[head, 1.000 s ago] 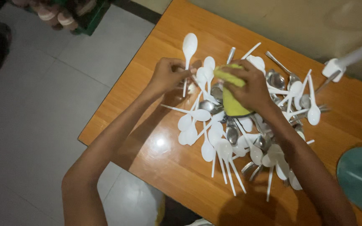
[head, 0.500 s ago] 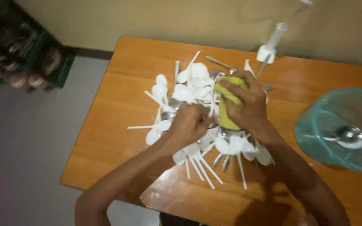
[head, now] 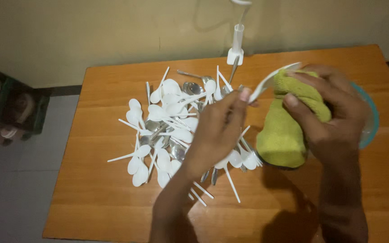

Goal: The person wipes metal and plastic spoons with a yellow cloth on a wooden table. They pick each spoon from a pile, wipe it, and place it into a clear bowl of water. The process repeats for multiple spoons throughout the clip.

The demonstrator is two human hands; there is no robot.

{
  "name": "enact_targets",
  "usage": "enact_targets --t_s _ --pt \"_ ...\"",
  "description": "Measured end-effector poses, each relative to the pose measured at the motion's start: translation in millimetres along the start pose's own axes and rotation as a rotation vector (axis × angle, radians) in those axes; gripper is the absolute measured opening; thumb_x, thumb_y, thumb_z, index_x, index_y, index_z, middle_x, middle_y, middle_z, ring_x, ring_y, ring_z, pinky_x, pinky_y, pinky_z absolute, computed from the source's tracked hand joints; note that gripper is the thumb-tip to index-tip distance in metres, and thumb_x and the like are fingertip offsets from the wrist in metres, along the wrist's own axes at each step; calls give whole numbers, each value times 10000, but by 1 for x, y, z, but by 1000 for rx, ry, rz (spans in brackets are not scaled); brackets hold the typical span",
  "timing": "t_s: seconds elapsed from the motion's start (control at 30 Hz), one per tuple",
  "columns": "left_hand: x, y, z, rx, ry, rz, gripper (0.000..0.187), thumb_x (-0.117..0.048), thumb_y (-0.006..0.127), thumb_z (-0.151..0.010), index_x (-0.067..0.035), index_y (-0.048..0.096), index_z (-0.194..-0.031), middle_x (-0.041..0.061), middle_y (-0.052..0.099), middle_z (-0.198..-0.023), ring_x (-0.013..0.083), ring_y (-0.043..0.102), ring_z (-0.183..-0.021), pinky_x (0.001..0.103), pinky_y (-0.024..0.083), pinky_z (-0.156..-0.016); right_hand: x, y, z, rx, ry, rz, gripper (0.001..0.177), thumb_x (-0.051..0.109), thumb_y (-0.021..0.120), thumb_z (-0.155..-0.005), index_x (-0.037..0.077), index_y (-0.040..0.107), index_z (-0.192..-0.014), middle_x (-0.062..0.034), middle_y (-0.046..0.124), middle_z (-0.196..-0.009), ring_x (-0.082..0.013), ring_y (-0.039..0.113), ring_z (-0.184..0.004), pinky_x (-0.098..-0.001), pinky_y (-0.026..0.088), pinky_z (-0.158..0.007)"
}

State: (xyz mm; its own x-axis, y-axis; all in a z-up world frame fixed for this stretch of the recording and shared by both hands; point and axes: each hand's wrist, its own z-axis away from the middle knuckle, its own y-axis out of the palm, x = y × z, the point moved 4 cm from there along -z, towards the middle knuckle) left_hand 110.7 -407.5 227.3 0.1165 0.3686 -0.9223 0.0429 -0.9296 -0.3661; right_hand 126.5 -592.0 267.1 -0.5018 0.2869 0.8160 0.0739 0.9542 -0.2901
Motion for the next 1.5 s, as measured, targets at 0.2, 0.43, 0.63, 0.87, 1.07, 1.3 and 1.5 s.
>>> enact_targets --t_s 0.2,0.43,0.63,0.87,1.07,1.3,1.5 --pt "-22 11 14 -102 308 119 226 -250 508 -1113 -55 601 -1182 122 684 -856 204 708 -714 339 540 -615 15 -8 4 -90 -182 271 362 -23 812 -889 25 723 -1237 -157 637 -1188 -246 658 -1100 -321 546 -932" --pt "9 -30 12 -101 -104 -41 194 -195 641 -976 -34 626 -1083 154 711 -710 262 645 -495 370 473 -470 -3 42 -9 138 -125 123 366 38 821 -804 47 754 -1164 -150 680 -1175 -262 684 -1113 -343 568 -929" --pt "14 -50 10 -121 -60 -143 191 -190 658 -968 -4 614 -975 161 716 -668 247 685 -461 365 475 -433 -31 65 -6 200 -196 47 393 48 842 -784 61 757 -1168 -143 660 -1168 -258 694 -1102 -345 578 -936" --pt "22 -65 -3 35 -25 -213 213 -206 689 -937 -8 612 -920 160 711 -627 265 670 -433 385 456 -422 -31 69 -9 159 -176 165 411 85 858 -762 106 769 -1163 -133 669 -1162 -255 698 -1081 -345 580 -890" --pt "27 -63 -4 88 71 -91 211 -202 680 -960 -7 609 -923 134 716 -665 208 713 -492 332 492 -431 -30 62 -8 320 -86 46 392 121 835 -781 124 771 -1167 -120 682 -1155 -243 720 -1067 -347 593 -881" --pt "35 -56 -22 77 -60 -24 205 -222 711 -941 -29 660 -899 71 725 -600 98 603 -427 285 414 -391 -27 61 -14 172 -96 207 407 119 839 -771 130 770 -1172 -129 684 -1155 -255 713 -1068 -337 581 -871" --pt "36 -44 -23 11 29 66 171 -183 738 -955 -28 670 -932 17 624 -581 37 483 -473 254 360 -408 -31 26 -12 24 -134 252 342 89 824 -858 114 739 -1189 -132 664 -1196 -247 691 -1112 -322 576 -915"
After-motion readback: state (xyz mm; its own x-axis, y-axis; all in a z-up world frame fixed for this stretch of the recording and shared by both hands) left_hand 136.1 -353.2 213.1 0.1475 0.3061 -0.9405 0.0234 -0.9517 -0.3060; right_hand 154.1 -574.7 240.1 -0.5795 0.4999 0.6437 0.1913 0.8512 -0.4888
